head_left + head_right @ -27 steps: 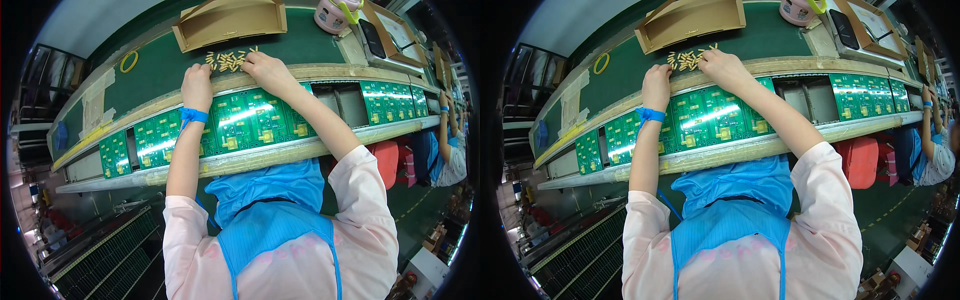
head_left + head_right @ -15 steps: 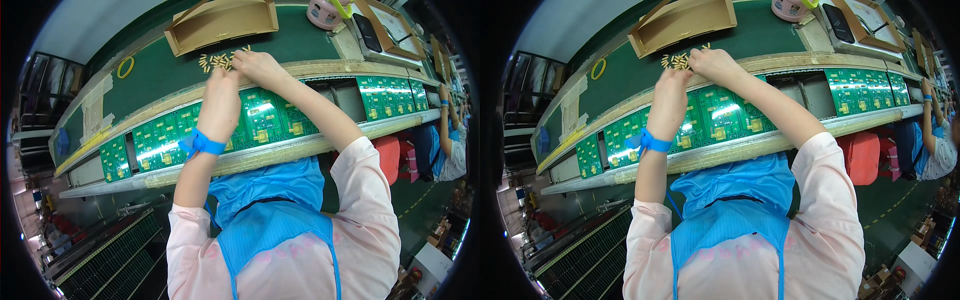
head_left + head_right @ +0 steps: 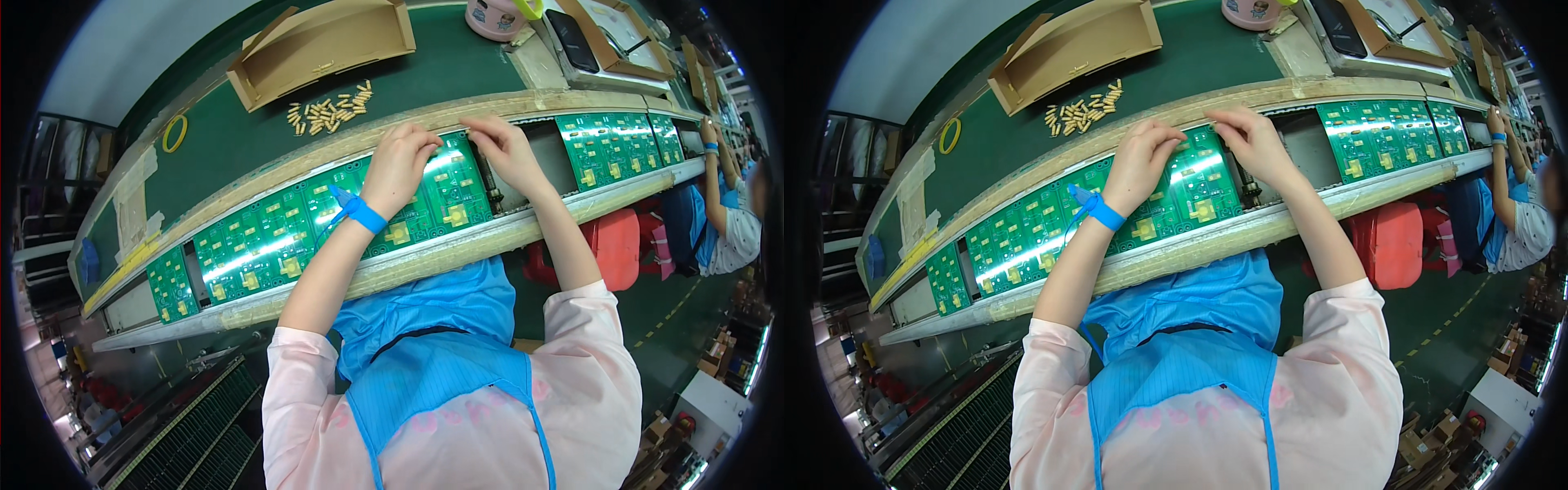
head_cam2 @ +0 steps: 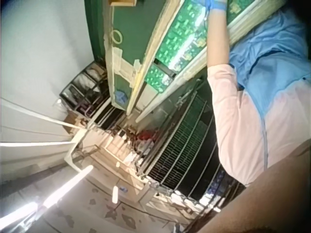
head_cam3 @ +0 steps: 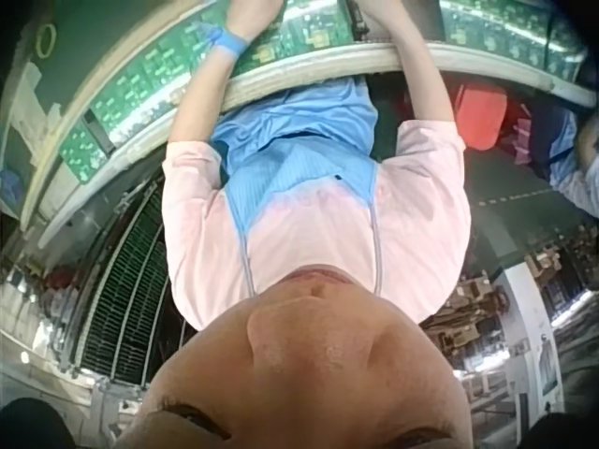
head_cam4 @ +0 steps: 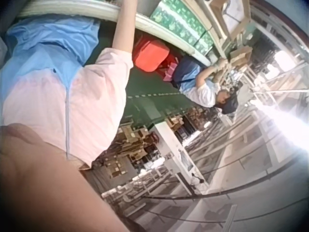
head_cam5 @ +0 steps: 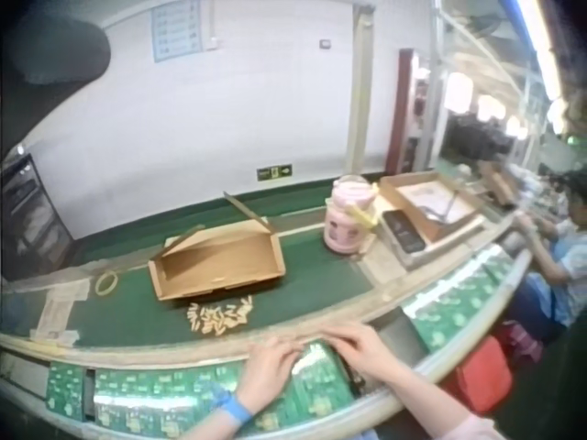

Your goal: The person inserts small cylindrical electronic components into green printed circuit boards arranged on a workbench. They pick up the components from a pile and place them into specific holes on the boards, occasionally lifting a board to inspect it before continuing the insertion process.

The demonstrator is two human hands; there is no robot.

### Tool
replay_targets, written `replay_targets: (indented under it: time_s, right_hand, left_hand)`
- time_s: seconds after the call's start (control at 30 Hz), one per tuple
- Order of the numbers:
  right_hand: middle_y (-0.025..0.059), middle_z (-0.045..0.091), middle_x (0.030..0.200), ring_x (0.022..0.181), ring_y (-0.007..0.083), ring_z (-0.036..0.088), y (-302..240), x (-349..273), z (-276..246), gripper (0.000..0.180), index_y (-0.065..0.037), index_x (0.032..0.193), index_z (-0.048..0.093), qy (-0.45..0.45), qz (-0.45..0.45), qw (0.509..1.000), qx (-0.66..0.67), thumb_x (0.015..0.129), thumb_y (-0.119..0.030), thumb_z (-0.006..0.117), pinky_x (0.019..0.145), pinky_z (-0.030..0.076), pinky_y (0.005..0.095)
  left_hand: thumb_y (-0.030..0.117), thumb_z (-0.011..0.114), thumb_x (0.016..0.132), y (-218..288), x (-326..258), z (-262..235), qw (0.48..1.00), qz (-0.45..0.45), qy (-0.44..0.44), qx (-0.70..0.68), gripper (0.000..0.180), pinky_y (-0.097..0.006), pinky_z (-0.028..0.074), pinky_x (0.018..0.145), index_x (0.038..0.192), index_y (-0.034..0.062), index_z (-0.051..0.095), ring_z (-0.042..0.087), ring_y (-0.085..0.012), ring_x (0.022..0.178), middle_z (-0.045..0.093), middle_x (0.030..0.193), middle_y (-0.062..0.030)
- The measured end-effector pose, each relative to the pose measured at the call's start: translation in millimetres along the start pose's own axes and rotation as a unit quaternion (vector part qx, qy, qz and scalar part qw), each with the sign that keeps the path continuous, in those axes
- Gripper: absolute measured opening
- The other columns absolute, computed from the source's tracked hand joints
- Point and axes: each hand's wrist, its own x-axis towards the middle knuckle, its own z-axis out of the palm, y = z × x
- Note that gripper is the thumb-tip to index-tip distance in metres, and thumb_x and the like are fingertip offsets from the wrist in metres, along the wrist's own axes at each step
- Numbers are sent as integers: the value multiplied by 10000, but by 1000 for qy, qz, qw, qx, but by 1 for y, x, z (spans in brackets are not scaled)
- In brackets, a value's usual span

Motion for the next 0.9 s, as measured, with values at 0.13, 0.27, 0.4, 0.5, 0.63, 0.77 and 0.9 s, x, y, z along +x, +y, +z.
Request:
replay_targets:
  time_s: [0.13, 0.27, 0.4, 0.5, 0.63, 0.77, 0.9]
  right_hand:
    - [71, 649, 965, 824, 104, 596, 16, -23, 3, 174, -4, 1047, 681, -3, 67, 994, 81, 904, -41, 591, 728, 479, 241]
    - [67, 677, 941, 775, 102, 629, 9, -20, 11, 153, 3, 1013, 691, 18, 66, 995, 72, 891, -56, 620, 687, 500, 243]
    - [64, 689, 912, 759, 98, 636, 13, -21, 13, 157, 11, 1012, 690, 28, 69, 993, 88, 881, -59, 640, 679, 514, 237]
    - [68, 694, 916, 775, 94, 642, 14, -21, 12, 164, 20, 1021, 686, 27, 96, 988, 121, 882, -53, 639, 694, 521, 231]
    - [76, 695, 922, 795, 103, 655, 10, -21, 11, 182, 36, 1045, 670, 27, 125, 981, 148, 893, -52, 626, 710, 533, 235]
    - [83, 693, 923, 810, 113, 663, 10, -22, 9, 199, 46, 1068, 652, 24, 133, 975, 174, 903, -61, 617, 720, 543, 242]
    - [80, 690, 923, 808, 113, 662, 8, -21, 8, 196, 47, 1067, 648, 21, 141, 976, 165, 906, -59, 613, 719, 543, 243]
  left_hand:
    - [93, 647, 827, -4, -4, 3, 999, 27, -24, 9, 119, -388, 487, 784, 908, 45, 719, 607, -306, 886, 662, 861, -117]
    - [99, 662, 835, -8, -3, -1, 998, 10, -59, 14, 130, -363, 496, 820, 932, 37, 722, 633, -287, 903, 689, 929, -109]
    - [91, 659, 836, -9, -4, -3, 998, 14, -65, 11, 129, -361, 498, 820, 935, 38, 722, 635, -286, 902, 689, 932, -109]
    - [91, 656, 837, -9, -3, -4, 997, 15, -73, 16, 131, -361, 497, 820, 938, 37, 720, 632, -284, 904, 685, 925, -109]
    - [91, 653, 839, -8, -3, -5, 996, 21, -80, 20, 128, -363, 494, 819, 936, 40, 719, 626, -281, 904, 679, 916, -107]
    - [93, 653, 836, -7, -3, -3, 997, 33, -70, 26, 123, -371, 491, 812, 929, 41, 716, 621, -285, 894, 674, 905, -106]
    - [96, 653, 836, -4, -3, -4, 996, 34, -72, 36, 124, -376, 491, 805, 929, 41, 714, 618, -288, 890, 667, 894, -106]
